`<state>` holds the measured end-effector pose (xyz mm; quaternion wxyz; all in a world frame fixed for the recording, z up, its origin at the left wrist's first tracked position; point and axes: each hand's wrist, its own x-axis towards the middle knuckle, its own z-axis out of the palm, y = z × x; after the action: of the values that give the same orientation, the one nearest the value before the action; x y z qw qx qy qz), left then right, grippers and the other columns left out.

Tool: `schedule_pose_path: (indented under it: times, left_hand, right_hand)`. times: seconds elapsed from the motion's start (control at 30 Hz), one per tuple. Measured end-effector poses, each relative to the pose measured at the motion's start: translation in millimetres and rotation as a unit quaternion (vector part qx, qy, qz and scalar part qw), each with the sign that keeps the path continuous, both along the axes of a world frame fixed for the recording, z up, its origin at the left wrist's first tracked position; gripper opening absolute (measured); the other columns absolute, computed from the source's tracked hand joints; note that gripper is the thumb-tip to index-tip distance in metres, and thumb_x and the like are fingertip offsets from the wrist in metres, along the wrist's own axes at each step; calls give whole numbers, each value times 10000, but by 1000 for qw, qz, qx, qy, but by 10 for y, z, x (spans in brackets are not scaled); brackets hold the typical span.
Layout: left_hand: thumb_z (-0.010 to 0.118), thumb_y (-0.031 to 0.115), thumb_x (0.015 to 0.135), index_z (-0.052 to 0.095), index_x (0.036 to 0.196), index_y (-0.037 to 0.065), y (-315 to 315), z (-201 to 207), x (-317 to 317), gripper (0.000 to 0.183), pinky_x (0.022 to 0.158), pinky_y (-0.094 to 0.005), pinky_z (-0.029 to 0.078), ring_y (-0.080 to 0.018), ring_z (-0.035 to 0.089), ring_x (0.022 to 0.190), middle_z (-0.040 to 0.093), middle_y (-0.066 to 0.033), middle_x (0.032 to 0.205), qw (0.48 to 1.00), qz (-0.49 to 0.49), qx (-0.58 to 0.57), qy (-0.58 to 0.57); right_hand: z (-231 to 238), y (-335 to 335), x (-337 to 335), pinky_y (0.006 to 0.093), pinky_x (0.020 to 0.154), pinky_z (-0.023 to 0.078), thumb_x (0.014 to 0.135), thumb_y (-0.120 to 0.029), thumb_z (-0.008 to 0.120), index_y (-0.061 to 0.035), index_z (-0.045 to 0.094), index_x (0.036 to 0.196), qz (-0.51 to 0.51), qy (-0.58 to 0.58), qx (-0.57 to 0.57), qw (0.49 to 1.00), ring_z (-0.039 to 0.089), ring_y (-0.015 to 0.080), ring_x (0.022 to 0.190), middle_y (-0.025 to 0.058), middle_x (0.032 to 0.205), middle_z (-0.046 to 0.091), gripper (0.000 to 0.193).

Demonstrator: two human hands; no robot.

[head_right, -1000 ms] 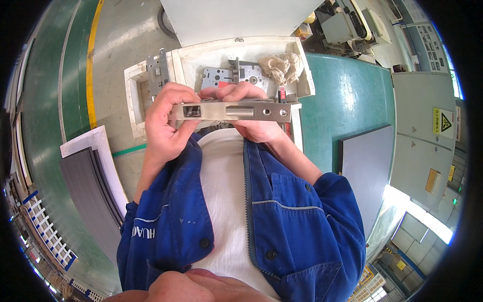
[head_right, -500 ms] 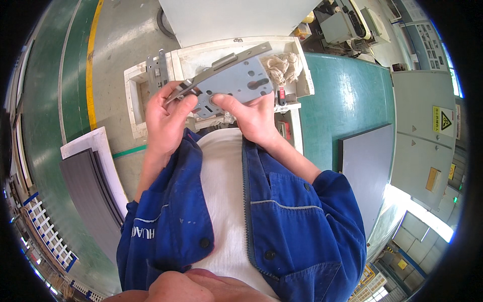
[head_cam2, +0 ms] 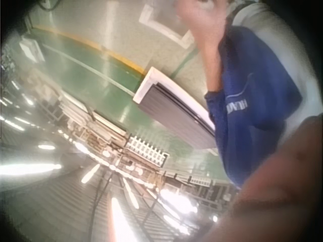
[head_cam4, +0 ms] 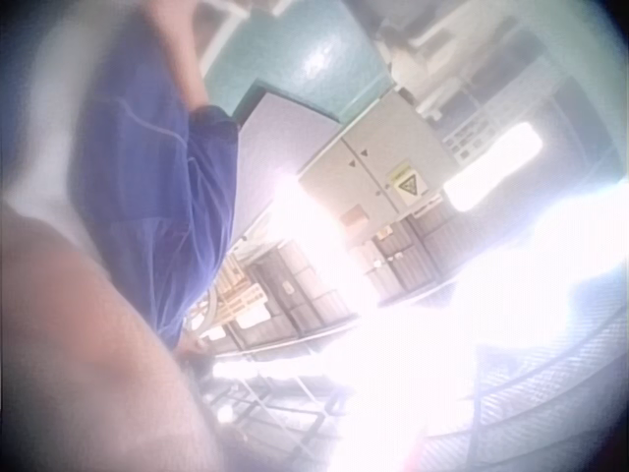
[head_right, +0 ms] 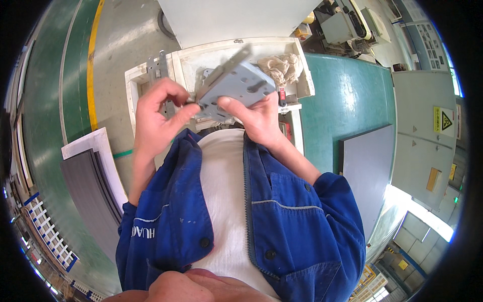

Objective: The person assembles small metal hardware components by hand, inserting pins and tabs into slots on metal plates, then placing the assembled units into a white tray. The person handles each piece individually, aligning and seating parts before moving to the next unit.

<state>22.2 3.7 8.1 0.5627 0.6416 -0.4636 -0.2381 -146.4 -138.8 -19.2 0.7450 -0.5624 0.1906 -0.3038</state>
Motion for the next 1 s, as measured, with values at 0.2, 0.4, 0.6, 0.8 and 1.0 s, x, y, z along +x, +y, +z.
schedule_pose_path:
  times: [0.2,0.4,0.6,0.8,1.0]
  left_hand:
    - [874,79,759,704,1003,14,61,77,-56,304,711,-290,543,-157,675,810,673,-72,901,995,-92,18,17]
    - [893,23,701,744,1064,12,17,64,-62,392,721,-307,591,-193,711,838,714,-112,990,991,-111,-58,-53]
    - [877,-20,700,747,1017,-1,63,99,-118,343,687,-286,585,-188,734,776,739,-122,921,992,-103,-35,-63]
    - [878,-13,698,729,966,12,89,76,-105,307,634,-268,555,-179,731,707,736,-103,830,988,-109,-49,-97]
    - [885,1,685,719,940,25,128,76,-86,305,604,-263,535,-177,724,663,724,-93,759,985,-122,-74,-101]
  right_hand:
    - [135,-162,-49,266,774,545,959,-166,678,21,694,1135,57,72,-16,996,666,112,875,58,996,729,257]
    - [242,-174,-3,272,770,566,963,-147,678,49,694,1149,68,88,120,987,697,130,874,107,1020,743,271]
    - [305,-161,-21,278,737,578,963,-134,676,49,697,1132,71,108,135,982,702,130,843,104,995,742,249]
    - [344,-161,18,297,774,589,969,-125,671,61,677,1167,101,103,142,979,707,144,878,110,1028,737,272]
    - [438,-196,9,322,852,589,982,-133,673,90,642,1209,167,106,153,968,711,170,950,139,1102,727,320]
